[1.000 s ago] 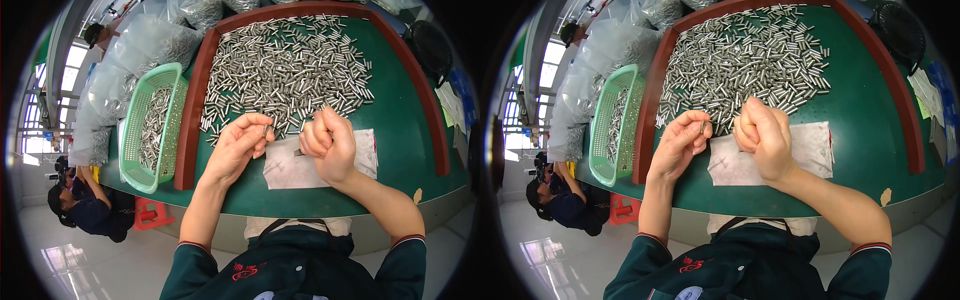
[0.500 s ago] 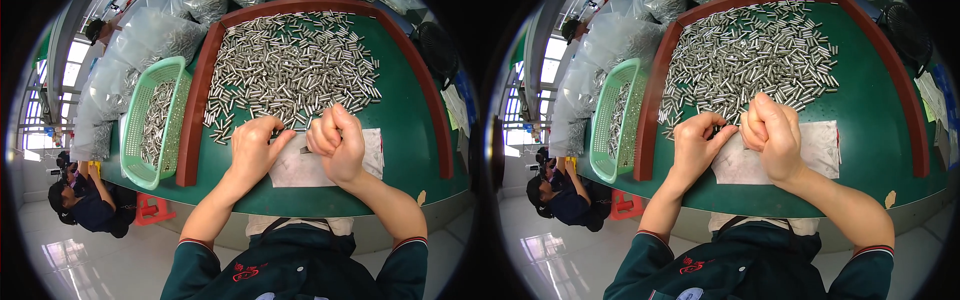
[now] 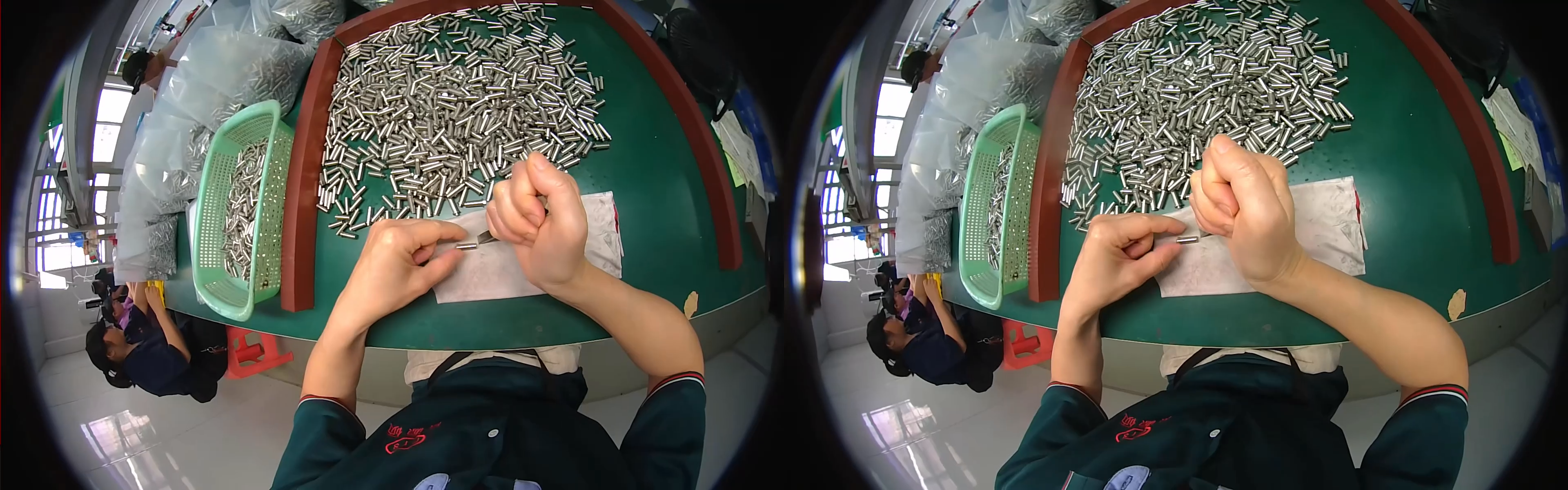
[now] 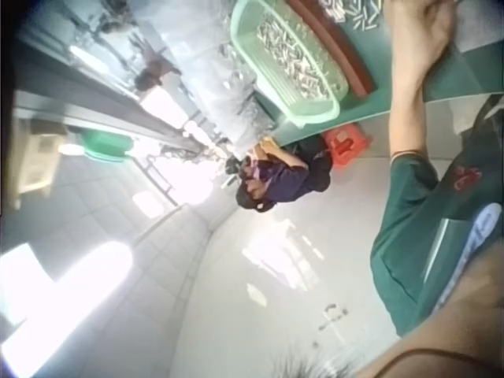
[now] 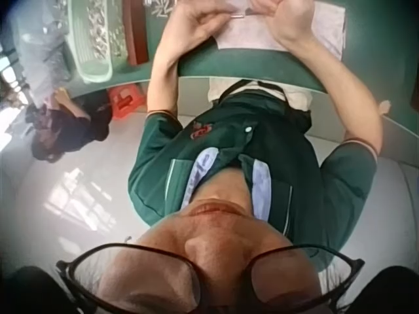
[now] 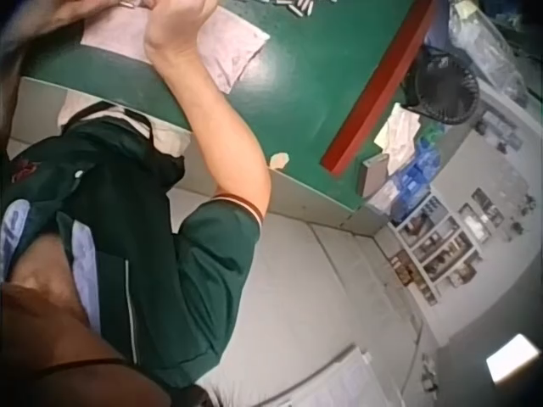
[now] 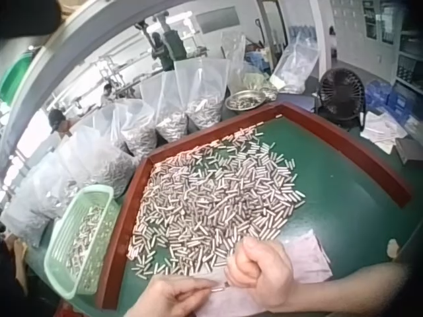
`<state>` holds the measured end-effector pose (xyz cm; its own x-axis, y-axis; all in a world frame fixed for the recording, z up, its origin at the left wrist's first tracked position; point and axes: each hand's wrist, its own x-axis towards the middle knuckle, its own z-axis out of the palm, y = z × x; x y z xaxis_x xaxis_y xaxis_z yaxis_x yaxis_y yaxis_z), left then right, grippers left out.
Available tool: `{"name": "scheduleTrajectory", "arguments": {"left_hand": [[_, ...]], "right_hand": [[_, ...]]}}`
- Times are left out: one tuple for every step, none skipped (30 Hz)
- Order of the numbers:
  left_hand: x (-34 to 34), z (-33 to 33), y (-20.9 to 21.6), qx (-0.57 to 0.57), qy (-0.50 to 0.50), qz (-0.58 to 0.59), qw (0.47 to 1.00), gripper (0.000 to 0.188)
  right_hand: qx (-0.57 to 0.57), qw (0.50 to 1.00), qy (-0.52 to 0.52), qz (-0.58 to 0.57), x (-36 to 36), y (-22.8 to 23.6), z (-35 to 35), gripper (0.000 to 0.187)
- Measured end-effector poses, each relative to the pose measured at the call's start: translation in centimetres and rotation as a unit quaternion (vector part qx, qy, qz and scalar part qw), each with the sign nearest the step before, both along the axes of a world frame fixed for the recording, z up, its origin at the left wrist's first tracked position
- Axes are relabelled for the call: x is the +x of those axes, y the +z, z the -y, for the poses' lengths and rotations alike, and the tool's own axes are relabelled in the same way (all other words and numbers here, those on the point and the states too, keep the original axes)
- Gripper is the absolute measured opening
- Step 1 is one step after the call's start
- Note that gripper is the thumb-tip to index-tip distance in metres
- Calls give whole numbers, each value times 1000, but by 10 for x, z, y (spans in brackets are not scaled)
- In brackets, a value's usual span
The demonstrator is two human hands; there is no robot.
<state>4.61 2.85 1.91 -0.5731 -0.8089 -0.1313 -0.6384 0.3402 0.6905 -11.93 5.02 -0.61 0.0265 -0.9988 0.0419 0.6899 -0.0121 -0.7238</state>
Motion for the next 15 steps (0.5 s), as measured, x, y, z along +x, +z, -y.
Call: {"name": "scheduleTrajectory", "arguments": {"left_hand": [[-1, -1, -1, 2, -2, 1, 1000, 14], [-3, -1, -3, -34, -11, -3, 999, 11], [-5, -2, -5, -71, -20, -8, 997, 8], [-5, -3, -11, -73, -16, -33, 997, 8], [-6, -4, -13, -71, -17, -34, 997, 8], [-6, -3, -14, -72, -18, -37, 997, 7], [-5, -4, -15, -73, -19, -39, 996, 7], [-5, -4, -15, -72, -19, -38, 997, 7], [-6, -4, -16, -74, -16, -41, 996, 6], [-6, -4, -16, -76, -13, -45, 996, 6], [-6, -4, -16, -75, -13, -45, 996, 6], [-7, -4, -16, -73, -10, -43, 996, 6], [-7, -5, -15, -71, -7, -41, 997, 6], [-7, -5, -15, -70, -7, -41, 997, 6], [-7, -5, -15, -66, -4, -43, 997, 6]], "right_hand": [[0, 1000, 0, 1, 1, 1, 0, 42], [-4, 1000, -6, 1, 3, 2, 0, 42], [-2, 1000, -7, 0, 2, 2, -1, 42], [-3, 1000, -6, 14, 1, 3, -2, 42], [-4, 1000, -5, 29, 1, 4, -3, 42], [-2, 1000, -6, 29, 0, 5, -3, 42], [-5, 1000, -3, 21, 0, 6, -4, 42], [-7, 1000, 0, 12, 0, 7, -4, 42], [-6, 1000, -1, 12, 1, 6, -4, 42], [-2, 1000, 0, 17, 2, 5, -3, 42], [2, 1000, 2, 22, 2, 4, -3, 42], [3, 1000, 2, 23, 2, 4, -3, 42], [6, 1000, 2, 22, 2, 3, -3, 42], [9, 1000, 2, 22, 2, 3, -3, 42], [10, 1000, 3, 22, 2, 3, -3, 42]]}}
